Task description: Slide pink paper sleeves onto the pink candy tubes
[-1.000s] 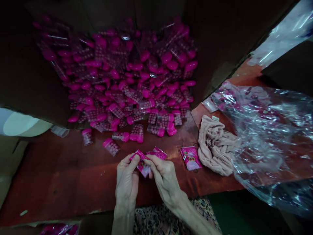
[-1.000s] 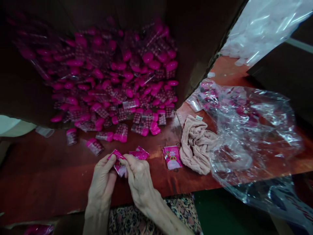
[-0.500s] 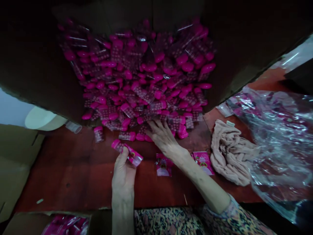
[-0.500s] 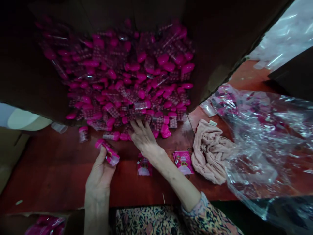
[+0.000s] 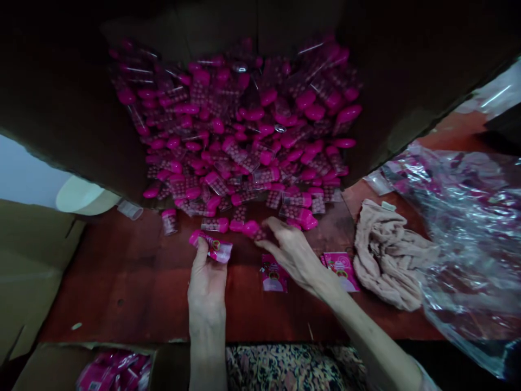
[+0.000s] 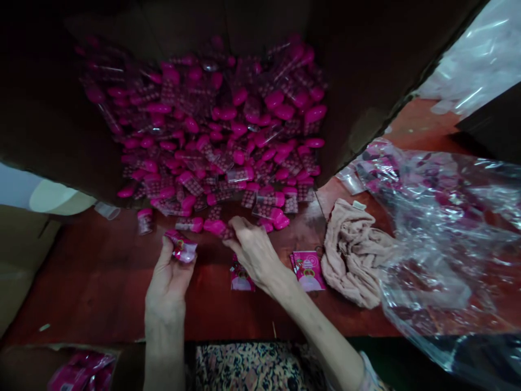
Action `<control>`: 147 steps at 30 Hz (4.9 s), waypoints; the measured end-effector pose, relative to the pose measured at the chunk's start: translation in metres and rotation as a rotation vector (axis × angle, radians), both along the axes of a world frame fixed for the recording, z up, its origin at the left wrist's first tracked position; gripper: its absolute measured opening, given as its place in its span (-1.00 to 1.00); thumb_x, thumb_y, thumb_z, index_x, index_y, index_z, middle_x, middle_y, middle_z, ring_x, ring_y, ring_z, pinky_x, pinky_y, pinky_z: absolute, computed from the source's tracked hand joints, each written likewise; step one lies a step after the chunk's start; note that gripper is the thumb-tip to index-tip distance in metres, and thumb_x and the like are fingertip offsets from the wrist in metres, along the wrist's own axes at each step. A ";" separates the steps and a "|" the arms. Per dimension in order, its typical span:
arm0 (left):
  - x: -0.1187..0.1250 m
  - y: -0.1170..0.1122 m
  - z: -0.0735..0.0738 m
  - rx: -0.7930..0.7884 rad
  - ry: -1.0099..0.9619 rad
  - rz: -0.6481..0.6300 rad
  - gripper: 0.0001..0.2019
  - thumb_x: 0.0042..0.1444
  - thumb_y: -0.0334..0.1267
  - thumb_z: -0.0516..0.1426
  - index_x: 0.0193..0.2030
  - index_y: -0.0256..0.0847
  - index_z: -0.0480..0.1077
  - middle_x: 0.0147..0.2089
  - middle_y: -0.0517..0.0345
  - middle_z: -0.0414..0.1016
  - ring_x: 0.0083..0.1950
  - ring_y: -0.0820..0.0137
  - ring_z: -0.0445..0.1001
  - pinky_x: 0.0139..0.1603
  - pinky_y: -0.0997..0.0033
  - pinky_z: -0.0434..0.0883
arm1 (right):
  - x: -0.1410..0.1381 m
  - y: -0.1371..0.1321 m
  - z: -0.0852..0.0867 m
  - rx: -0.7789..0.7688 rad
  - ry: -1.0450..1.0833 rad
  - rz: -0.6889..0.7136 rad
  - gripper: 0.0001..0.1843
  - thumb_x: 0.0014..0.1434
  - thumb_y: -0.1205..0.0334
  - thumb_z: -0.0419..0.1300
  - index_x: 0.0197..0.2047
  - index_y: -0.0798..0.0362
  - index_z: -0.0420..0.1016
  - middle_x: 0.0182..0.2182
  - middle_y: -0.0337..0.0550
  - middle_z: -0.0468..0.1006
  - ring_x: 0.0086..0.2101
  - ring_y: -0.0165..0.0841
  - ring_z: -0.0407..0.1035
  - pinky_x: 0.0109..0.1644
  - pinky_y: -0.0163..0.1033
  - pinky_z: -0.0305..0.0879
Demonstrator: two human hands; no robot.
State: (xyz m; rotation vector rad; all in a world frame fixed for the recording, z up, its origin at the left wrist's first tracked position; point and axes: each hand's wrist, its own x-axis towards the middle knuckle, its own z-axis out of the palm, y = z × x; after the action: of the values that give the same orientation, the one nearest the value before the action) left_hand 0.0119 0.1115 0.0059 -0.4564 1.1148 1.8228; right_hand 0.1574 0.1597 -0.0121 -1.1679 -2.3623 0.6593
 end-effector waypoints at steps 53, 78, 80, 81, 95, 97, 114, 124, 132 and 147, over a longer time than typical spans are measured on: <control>0.052 -0.016 -0.023 0.165 0.409 -0.553 -0.78 -0.17 -0.12 0.31 -0.49 -0.26 0.53 -0.52 0.10 0.55 -0.42 0.37 0.49 -0.25 0.37 0.41 | 0.010 -0.069 -0.016 -0.324 0.691 -0.337 -0.75 0.12 0.28 0.19 -0.10 -0.02 0.54 -0.33 -0.19 0.54 -0.28 -0.34 0.41 -0.21 -0.32 0.37; 0.061 -0.023 -0.008 0.096 0.339 -0.562 -0.88 -0.09 -0.25 0.27 -0.43 -0.27 0.56 -0.45 0.05 0.58 -0.36 0.35 0.52 -0.25 0.37 0.44 | 0.013 -0.066 -0.005 -0.577 0.844 -0.464 -0.78 0.01 0.26 0.28 -0.21 0.01 0.58 -0.35 -0.18 0.57 -0.34 -0.35 0.44 -0.22 -0.26 0.41; 0.063 -0.025 -0.009 0.073 0.338 -0.551 -0.90 -0.09 -0.26 0.27 -0.43 -0.25 0.56 -0.51 0.10 0.56 -0.38 0.36 0.52 -0.26 0.37 0.44 | 0.011 -0.068 -0.004 -0.552 0.839 -0.501 -0.76 -0.01 0.27 0.30 -0.21 0.02 0.59 -0.34 -0.16 0.58 -0.33 -0.34 0.44 -0.19 -0.23 0.41; 0.064 -0.026 -0.010 0.071 0.340 -0.550 -0.90 -0.09 -0.26 0.27 -0.42 -0.24 0.56 -0.51 0.11 0.55 -0.38 0.36 0.52 -0.26 0.38 0.43 | 0.011 -0.068 -0.003 -0.572 0.857 -0.514 -0.76 -0.03 0.27 0.31 -0.22 0.02 0.59 -0.35 -0.16 0.58 -0.34 -0.34 0.45 -0.20 -0.23 0.42; 0.062 -0.033 -0.017 0.072 0.378 -0.562 -0.85 -0.06 -0.22 0.25 -0.36 -0.23 0.57 -0.50 0.10 0.56 -0.37 0.35 0.51 -0.27 0.39 0.41 | 0.001 -0.071 0.000 -0.867 1.060 -0.640 -0.75 -0.19 0.27 0.38 -0.35 0.08 0.59 -0.46 -0.18 0.61 -0.48 -0.37 0.46 -0.36 -0.27 0.46; 0.062 -0.035 -0.019 0.071 0.363 -0.562 -0.86 -0.05 -0.22 0.25 -0.37 -0.23 0.57 -0.52 0.11 0.55 -0.36 0.35 0.51 -0.26 0.39 0.41 | -0.001 -0.072 -0.001 -0.868 1.078 -0.654 -0.74 -0.18 0.25 0.38 -0.34 0.09 0.58 -0.43 -0.16 0.61 -0.44 -0.37 0.47 -0.33 -0.27 0.47; 0.062 -0.035 -0.019 -0.004 0.333 -0.571 -0.85 -0.10 -0.23 0.27 -0.47 -0.29 0.50 -0.53 0.12 0.52 -0.45 0.40 0.47 -0.28 0.37 0.42 | 0.008 -0.073 0.004 -0.895 0.932 -0.511 -0.83 -0.11 0.24 0.34 -0.37 0.08 0.58 -0.52 -0.24 0.55 -0.51 -0.43 0.39 -0.41 -0.35 0.36; 0.050 -0.028 -0.010 0.052 0.243 -0.636 -0.73 -0.06 -0.15 0.24 -0.32 -0.35 0.53 -0.45 0.02 0.54 -0.34 0.30 0.51 -0.26 0.32 0.43 | 0.006 -0.072 0.001 -0.893 0.903 -0.425 -0.85 -0.03 0.22 0.30 -0.33 0.05 0.57 -0.49 -0.27 0.53 -0.49 -0.46 0.36 -0.38 -0.36 0.32; 0.059 -0.034 -0.017 0.097 0.365 -0.620 -0.84 -0.10 -0.22 0.26 -0.45 -0.30 0.54 -0.48 0.02 0.55 -0.34 0.29 0.51 -0.27 0.36 0.44 | 0.012 -0.072 0.009 -0.846 0.941 -0.449 -0.87 -0.09 0.31 0.34 -0.37 0.01 0.60 -0.45 -0.25 0.58 -0.45 -0.42 0.43 -0.35 -0.34 0.37; 0.057 -0.026 -0.015 0.191 0.235 -0.650 -0.87 -0.06 -0.21 0.22 -0.47 -0.24 0.48 -0.35 0.05 0.53 -0.19 0.23 0.51 -0.24 0.32 0.45 | 0.005 -0.076 0.007 -0.414 0.816 -0.390 -0.80 -0.02 0.40 0.28 -0.26 0.03 0.58 -0.29 -0.13 0.61 -0.27 -0.31 0.50 -0.18 -0.26 0.45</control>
State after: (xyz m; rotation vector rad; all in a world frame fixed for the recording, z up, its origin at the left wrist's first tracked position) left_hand 0.0690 0.0853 -0.0092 0.2257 1.0678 1.3976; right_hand 0.1628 0.0834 -0.0050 -1.1652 -1.3152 1.2265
